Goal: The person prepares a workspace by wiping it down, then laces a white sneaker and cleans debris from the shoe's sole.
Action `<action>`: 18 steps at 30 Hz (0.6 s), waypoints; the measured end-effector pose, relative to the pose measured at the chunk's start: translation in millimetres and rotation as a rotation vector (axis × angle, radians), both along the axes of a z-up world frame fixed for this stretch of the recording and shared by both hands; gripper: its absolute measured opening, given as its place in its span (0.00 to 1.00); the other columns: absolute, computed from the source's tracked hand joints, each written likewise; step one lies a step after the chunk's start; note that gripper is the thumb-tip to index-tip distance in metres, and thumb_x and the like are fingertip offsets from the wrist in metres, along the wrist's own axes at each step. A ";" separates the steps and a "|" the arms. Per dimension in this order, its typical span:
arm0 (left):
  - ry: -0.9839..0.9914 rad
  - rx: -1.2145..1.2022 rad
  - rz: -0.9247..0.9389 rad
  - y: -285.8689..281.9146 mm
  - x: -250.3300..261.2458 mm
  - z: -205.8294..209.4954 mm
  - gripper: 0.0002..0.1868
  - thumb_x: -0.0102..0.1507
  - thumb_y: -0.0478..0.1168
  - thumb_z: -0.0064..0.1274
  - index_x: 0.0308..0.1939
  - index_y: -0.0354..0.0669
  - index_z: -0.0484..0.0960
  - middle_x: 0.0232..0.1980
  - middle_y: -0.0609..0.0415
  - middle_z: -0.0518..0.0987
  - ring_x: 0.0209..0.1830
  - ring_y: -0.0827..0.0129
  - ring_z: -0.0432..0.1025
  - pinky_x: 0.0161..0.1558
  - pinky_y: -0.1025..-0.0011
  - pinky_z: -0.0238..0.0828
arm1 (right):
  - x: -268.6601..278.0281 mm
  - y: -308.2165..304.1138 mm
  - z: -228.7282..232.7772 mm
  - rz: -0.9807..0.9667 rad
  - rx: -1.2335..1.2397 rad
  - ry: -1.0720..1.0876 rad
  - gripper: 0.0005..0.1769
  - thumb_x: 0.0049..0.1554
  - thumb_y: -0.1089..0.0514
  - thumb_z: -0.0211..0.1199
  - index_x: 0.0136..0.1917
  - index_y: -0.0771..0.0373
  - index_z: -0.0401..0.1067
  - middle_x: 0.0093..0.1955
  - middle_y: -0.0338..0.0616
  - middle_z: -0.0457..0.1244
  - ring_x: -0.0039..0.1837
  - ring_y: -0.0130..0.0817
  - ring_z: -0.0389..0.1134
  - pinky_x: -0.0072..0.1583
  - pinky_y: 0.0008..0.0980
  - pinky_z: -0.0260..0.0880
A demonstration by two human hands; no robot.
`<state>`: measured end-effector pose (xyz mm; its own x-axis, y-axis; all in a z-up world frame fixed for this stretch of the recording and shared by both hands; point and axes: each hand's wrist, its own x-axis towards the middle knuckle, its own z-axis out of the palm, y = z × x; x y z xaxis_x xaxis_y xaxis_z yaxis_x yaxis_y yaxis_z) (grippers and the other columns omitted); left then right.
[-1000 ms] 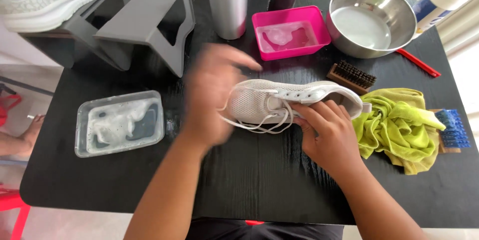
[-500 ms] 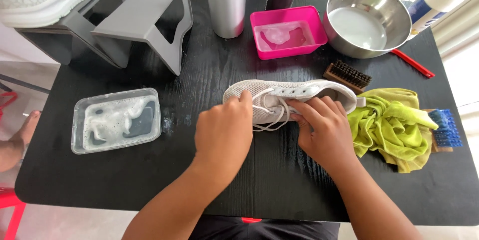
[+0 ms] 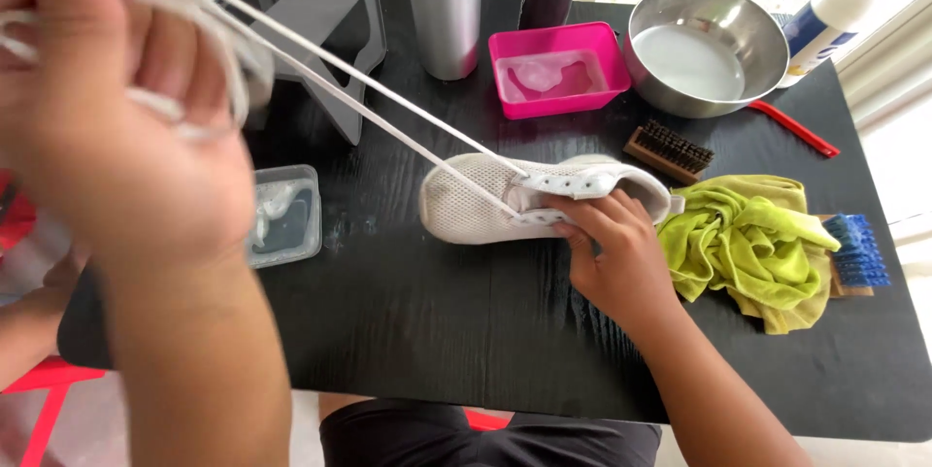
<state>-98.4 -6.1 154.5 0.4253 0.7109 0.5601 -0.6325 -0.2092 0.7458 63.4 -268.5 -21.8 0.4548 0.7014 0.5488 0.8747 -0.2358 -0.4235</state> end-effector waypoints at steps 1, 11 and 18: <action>0.000 0.003 0.003 -1.4 4.4 -13.0 0.16 0.71 0.50 0.53 0.39 0.46 0.67 0.29 0.62 0.53 0.23 0.80 0.45 0.26 0.76 0.40 | -1.9 1.5 1.4 0.003 0.003 0.000 0.18 0.58 0.67 0.60 0.61 0.58 0.78 0.55 0.46 0.70 0.51 0.49 0.66 0.56 0.46 0.65; 0.620 0.437 -0.217 -71.1 42.0 -57.8 0.19 0.66 0.53 0.51 0.45 0.51 0.58 0.36 0.59 0.72 0.29 0.71 0.69 0.30 0.72 0.63 | -3.4 -7.8 14.7 -0.082 -0.036 -0.274 0.07 0.60 0.58 0.65 0.51 0.59 0.79 0.40 0.38 0.66 0.41 0.43 0.62 0.45 0.41 0.59; 0.966 1.081 -0.130 -69.3 78.4 -121.4 0.24 0.67 0.47 0.47 0.67 0.48 0.71 0.38 0.43 0.84 0.37 0.41 0.81 0.40 0.44 0.77 | -3.0 -10.5 8.2 -0.237 0.023 -0.138 0.33 0.56 0.53 0.71 0.71 0.66 0.68 0.38 0.46 0.69 0.42 0.51 0.70 0.49 0.45 0.71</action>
